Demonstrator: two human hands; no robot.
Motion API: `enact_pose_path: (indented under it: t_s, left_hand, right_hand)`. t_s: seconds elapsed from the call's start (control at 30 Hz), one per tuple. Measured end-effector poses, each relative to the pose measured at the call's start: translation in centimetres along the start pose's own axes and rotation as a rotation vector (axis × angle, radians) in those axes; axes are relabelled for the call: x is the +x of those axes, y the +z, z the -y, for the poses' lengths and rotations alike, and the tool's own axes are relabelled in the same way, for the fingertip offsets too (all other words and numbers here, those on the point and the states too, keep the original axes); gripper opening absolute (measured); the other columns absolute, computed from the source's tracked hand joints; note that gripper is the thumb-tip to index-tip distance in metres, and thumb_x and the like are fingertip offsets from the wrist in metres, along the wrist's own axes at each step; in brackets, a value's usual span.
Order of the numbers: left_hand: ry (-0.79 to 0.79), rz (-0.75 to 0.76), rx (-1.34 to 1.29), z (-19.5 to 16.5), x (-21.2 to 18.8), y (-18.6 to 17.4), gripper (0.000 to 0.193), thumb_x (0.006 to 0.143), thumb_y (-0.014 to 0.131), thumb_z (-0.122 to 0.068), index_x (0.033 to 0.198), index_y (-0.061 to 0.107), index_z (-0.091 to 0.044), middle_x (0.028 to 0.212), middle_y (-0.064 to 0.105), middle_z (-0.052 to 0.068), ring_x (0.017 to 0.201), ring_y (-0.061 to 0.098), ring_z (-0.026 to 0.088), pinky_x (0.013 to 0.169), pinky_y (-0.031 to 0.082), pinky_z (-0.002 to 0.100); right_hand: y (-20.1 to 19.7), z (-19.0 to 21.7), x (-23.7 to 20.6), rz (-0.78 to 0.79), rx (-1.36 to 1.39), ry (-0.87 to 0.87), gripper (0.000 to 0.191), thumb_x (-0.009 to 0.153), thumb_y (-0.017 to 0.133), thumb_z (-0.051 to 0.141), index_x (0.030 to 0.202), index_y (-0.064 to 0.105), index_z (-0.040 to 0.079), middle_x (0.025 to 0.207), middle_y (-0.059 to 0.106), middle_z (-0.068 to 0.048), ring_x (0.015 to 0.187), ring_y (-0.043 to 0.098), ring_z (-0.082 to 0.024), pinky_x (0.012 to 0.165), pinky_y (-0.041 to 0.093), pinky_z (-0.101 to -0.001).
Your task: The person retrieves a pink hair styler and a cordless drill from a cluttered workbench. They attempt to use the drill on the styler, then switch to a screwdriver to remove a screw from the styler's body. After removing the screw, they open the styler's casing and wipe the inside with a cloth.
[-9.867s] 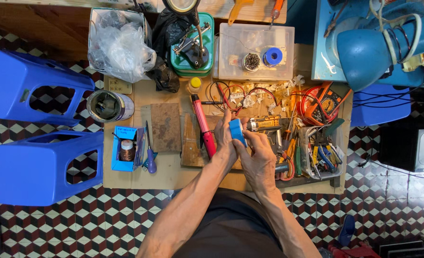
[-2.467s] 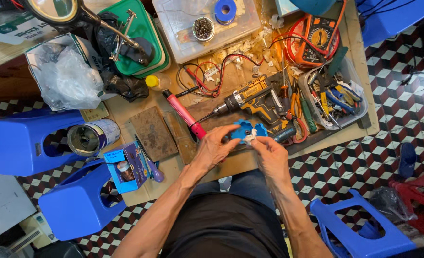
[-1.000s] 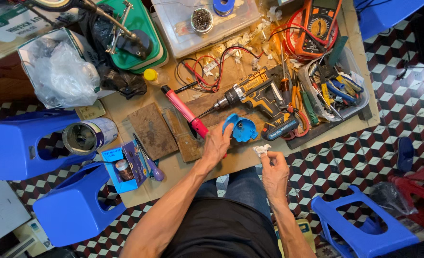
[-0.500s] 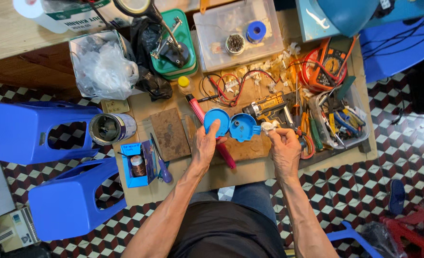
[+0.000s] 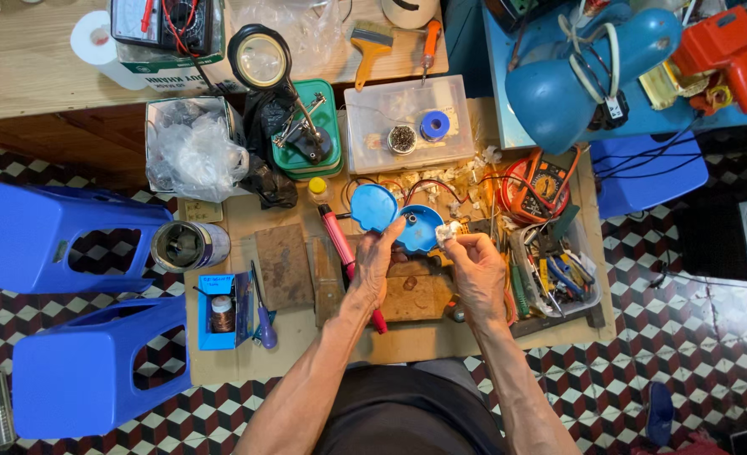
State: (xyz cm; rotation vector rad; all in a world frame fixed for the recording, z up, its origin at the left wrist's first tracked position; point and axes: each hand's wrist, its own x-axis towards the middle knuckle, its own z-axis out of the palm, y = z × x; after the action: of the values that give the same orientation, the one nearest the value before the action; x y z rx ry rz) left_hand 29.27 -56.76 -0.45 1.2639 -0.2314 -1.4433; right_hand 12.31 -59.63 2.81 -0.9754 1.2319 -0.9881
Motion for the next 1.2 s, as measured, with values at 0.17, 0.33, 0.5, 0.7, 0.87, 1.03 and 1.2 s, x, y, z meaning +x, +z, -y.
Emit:
enact_pose_path:
  t_s: [0.17, 0.33, 0.5, 0.7, 0.87, 1.03, 1.2]
  left_hand:
    - [-0.01, -0.114, -0.155, 1.2, 1.3, 3.1, 0.056, 0.087, 0.07, -0.047, 0.126, 0.062, -0.007, 0.118, 0.066, 0.007, 0.103, 0.068, 0.018, 0.086, 0.06, 0.035]
    - [0.124, -0.189, -0.109, 1.8, 2.0, 4.9, 0.062, 0.091, 0.07, -0.048, 0.137, 0.055, -0.009, 0.131, 0.063, 0.009, 0.115, 0.064, 0.019, 0.094, 0.056, 0.033]
    - [0.063, -0.217, -0.127, 2.3, 1.3, 6.4, 0.061, 0.089, 0.068, -0.049, 0.132, 0.06, -0.007, 0.119, 0.066, 0.009, 0.101, 0.068, 0.019, 0.085, 0.062, 0.037]
    - [0.103, -0.205, -0.004, 2.0, 0.4, 7.1, 0.053, 0.095, 0.068, -0.048, 0.126, 0.069, -0.005, 0.106, 0.068, 0.005, 0.088, 0.06, 0.014, 0.072, 0.053, 0.031]
    - [0.127, -0.105, -0.135, 2.4, 1.0, 7.8, 0.049, 0.094, 0.068, -0.044, 0.128, 0.068, -0.01, 0.106, 0.07, -0.001, 0.088, 0.063, 0.009, 0.075, 0.055, 0.027]
    - [0.083, -0.191, -0.158, 3.8, 1.5, 7.9, 0.048, 0.092, 0.069, -0.043, 0.126, 0.068, -0.009, 0.098, 0.067, 0.001, 0.081, 0.064, 0.01, 0.07, 0.056, 0.029]
    - [0.082, -0.194, -0.071, 4.1, 1.5, 7.7, 0.048, 0.098, 0.069, -0.044, 0.122, 0.069, -0.002, 0.095, 0.064, 0.003, 0.079, 0.058, 0.011, 0.067, 0.051, 0.029]
  right_hand:
    - [-1.1, 2.2, 1.6, 0.092, -0.244, -0.046, 0.017, 0.099, 0.071, 0.014, 0.102, 0.065, -0.001, 0.09, 0.069, -0.004, 0.081, 0.06, -0.007, 0.07, 0.049, -0.0219]
    - [-2.3, 5.5, 2.7, 0.132, -0.445, -0.059, 0.022, 0.095, 0.07, 0.016, 0.11, 0.063, 0.001, 0.092, 0.073, -0.006, 0.079, 0.069, -0.01, 0.065, 0.056, -0.0251]
    - [-1.9, 6.6, 4.0, 0.286, -0.755, -0.4, 0.021, 0.096, 0.07, 0.014, 0.115, 0.068, 0.005, 0.1, 0.077, -0.008, 0.085, 0.075, -0.016, 0.071, 0.06, -0.0294]
    - [-0.2, 5.1, 4.9, 0.247, -1.094, -0.561, 0.011, 0.094, 0.071, 0.017, 0.102, 0.071, 0.009, 0.095, 0.069, -0.012, 0.075, 0.071, -0.032, 0.063, 0.056, -0.0408]
    - [-0.5, 4.8, 5.3, 0.191, -1.081, -0.614, 0.009, 0.093, 0.071, 0.016, 0.098, 0.071, 0.009, 0.095, 0.067, -0.009, 0.074, 0.07, -0.031, 0.062, 0.056, -0.0415]
    - [-0.8, 4.4, 4.7, 0.228, -1.11, -0.556, 0.01, 0.089, 0.074, 0.018, 0.096, 0.074, 0.01, 0.09, 0.065, -0.01, 0.073, 0.07, -0.031, 0.063, 0.055, -0.0422]
    - [-1.0, 4.6, 5.0, 0.32, -1.121, -0.498, 0.012, 0.085, 0.076, 0.022, 0.089, 0.077, 0.01, 0.083, 0.064, -0.01, 0.072, 0.069, -0.03, 0.063, 0.054, -0.0426]
